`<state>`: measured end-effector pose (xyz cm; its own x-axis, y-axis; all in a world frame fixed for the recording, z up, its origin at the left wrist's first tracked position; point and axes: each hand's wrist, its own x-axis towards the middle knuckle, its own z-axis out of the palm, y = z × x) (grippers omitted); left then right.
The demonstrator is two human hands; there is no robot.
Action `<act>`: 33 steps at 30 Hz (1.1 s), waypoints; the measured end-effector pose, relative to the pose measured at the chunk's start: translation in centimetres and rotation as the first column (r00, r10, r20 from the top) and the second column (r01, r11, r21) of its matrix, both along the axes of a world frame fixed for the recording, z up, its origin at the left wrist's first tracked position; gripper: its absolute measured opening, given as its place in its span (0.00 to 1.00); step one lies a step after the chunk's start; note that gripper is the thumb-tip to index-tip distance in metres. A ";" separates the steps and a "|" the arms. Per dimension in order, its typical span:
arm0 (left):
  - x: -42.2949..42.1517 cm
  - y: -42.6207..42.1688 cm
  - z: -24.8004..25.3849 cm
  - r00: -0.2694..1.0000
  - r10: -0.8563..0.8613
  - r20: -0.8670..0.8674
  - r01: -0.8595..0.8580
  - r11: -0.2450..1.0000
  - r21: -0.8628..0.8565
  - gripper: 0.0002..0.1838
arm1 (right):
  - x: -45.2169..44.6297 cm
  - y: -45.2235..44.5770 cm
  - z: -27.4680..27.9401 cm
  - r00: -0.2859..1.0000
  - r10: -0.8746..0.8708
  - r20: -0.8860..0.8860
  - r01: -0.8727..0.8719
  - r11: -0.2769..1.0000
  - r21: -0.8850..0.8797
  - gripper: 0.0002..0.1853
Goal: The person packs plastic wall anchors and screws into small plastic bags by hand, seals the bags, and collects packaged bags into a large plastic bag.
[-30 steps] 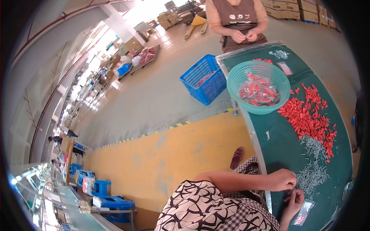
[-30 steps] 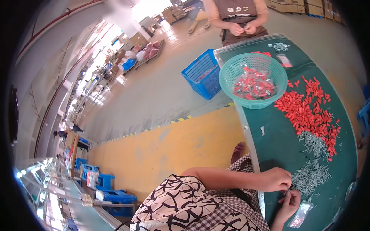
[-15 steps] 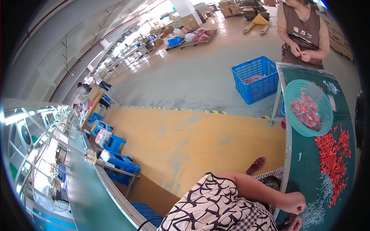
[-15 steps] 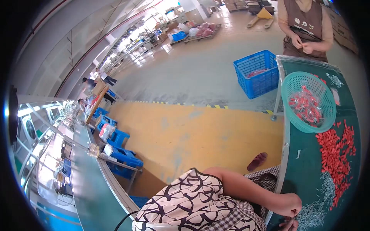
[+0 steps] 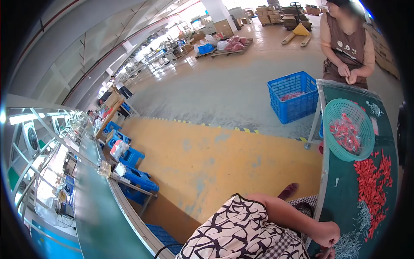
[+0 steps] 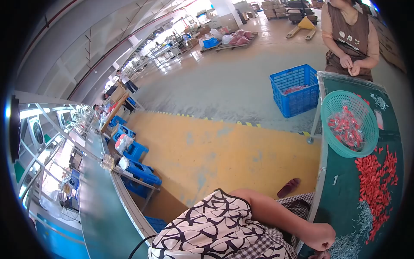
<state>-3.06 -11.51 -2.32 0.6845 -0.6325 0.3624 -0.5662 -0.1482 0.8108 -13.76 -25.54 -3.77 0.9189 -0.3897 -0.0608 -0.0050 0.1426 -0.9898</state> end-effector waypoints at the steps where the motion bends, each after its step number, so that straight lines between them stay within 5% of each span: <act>1: -0.1 0.0 0.3 0.999 -0.010 0.034 0.009 1.000 0.023 0.03 | 0.0 0.1 0.2 1.000 0.003 0.001 -0.003 1.000 0.009 0.09; 22: 0.3 0.7 0.9 0.995 0.025 0.095 -0.030 0.998 0.047 0.02 | 0.5 -4.0 -5.1 0.989 0.014 -0.150 -0.008 0.999 0.042 0.14; 28: 0.1 0.9 0.8 0.997 0.043 0.067 -0.046 0.999 0.030 0.03 | 0.3 -4.5 -5.2 0.995 0.047 -0.093 -0.060 0.987 -0.146 0.11; 33: 0.2 1.4 1.6 0.997 0.032 0.076 -0.037 0.997 0.067 0.03 | 0.6 -3.7 -4.3 0.994 -0.006 -0.108 -0.007 0.993 -0.118 0.10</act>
